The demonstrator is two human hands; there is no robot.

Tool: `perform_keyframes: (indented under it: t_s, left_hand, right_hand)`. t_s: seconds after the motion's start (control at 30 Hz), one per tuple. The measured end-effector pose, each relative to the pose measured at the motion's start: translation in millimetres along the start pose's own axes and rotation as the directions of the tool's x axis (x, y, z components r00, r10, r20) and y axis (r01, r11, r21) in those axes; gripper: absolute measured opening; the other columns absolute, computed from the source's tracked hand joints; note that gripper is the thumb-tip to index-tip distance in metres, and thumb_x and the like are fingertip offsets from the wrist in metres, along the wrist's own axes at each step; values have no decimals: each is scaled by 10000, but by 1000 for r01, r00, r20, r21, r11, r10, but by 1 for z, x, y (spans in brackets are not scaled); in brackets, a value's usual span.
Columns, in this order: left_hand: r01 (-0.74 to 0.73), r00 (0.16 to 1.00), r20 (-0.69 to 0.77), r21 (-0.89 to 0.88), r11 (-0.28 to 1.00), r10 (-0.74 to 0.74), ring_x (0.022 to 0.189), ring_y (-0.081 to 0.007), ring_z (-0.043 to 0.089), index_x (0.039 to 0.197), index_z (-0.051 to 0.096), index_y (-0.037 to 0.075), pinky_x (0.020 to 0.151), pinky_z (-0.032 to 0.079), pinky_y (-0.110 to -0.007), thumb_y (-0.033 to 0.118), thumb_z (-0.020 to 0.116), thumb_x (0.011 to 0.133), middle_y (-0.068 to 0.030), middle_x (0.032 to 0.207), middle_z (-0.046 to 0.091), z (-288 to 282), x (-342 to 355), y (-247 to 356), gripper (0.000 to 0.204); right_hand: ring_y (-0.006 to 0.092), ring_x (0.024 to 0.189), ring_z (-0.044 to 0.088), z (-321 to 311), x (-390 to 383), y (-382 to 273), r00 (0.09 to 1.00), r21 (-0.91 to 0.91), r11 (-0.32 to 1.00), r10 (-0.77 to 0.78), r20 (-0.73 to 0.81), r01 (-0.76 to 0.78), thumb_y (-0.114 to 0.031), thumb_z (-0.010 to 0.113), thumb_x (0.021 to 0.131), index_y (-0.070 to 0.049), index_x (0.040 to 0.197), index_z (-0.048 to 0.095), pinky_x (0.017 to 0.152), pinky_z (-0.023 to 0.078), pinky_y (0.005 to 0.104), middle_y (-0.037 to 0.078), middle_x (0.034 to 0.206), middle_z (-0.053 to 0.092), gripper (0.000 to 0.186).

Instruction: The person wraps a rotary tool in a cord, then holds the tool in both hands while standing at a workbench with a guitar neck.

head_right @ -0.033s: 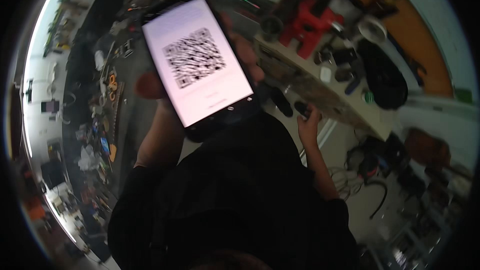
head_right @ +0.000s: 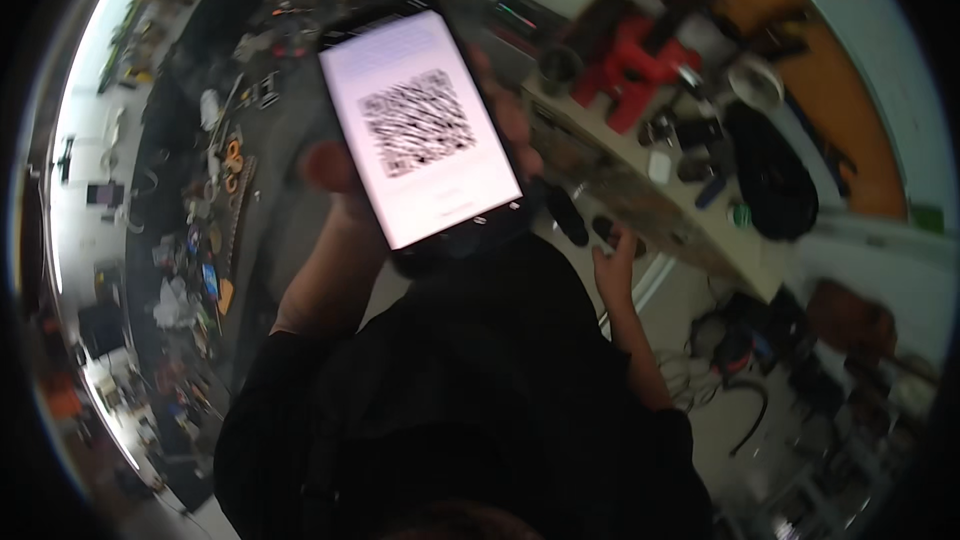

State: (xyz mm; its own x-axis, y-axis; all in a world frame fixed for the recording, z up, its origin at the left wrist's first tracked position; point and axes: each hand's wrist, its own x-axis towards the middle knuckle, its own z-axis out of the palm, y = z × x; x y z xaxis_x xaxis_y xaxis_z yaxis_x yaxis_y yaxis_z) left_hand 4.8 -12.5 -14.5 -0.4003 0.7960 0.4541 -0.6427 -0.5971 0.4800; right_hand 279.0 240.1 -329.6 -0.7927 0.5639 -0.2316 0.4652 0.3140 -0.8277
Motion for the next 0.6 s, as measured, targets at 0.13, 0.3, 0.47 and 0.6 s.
perform_keyframes:
  t_s: [0.13,0.3,0.47,0.6]
  left_hand:
    - [77,952,-306,211,974,-9,1336,-410,639,1575,373,16,1140,521,-539,654,831,849,-251,1459,602,3,-21,3,1070]
    - [145,804,-590,318,937,76,1225,-298,704,1492,445,33,1073,552,-461,553,828,900,-198,1337,692,-18,-89,14,876]
    - [176,572,-809,282,943,135,1157,-182,635,1471,481,48,930,554,-368,387,822,957,-104,1315,627,-39,-162,21,703]
    - [133,550,-813,311,941,191,1187,-168,609,1483,478,58,922,549,-354,386,794,979,-88,1338,609,-58,-200,55,679]
  right_hand:
    - [248,1153,620,36,13,-2,938,48,997,48,344,-68,-88,728,946,8,1481,482,1002,523,392,163,1325,588,597]
    - [232,1134,642,75,46,-93,762,-32,994,102,639,-107,-103,710,981,14,1460,513,1008,528,372,141,1284,630,531]
    - [134,1060,650,136,90,-227,634,218,974,-131,762,-60,-196,602,1090,-17,1428,551,891,510,286,61,1252,660,385]
    - [118,1066,650,182,98,-324,593,284,958,-201,780,-49,-280,531,1144,-34,1456,542,892,505,279,48,1248,665,398]
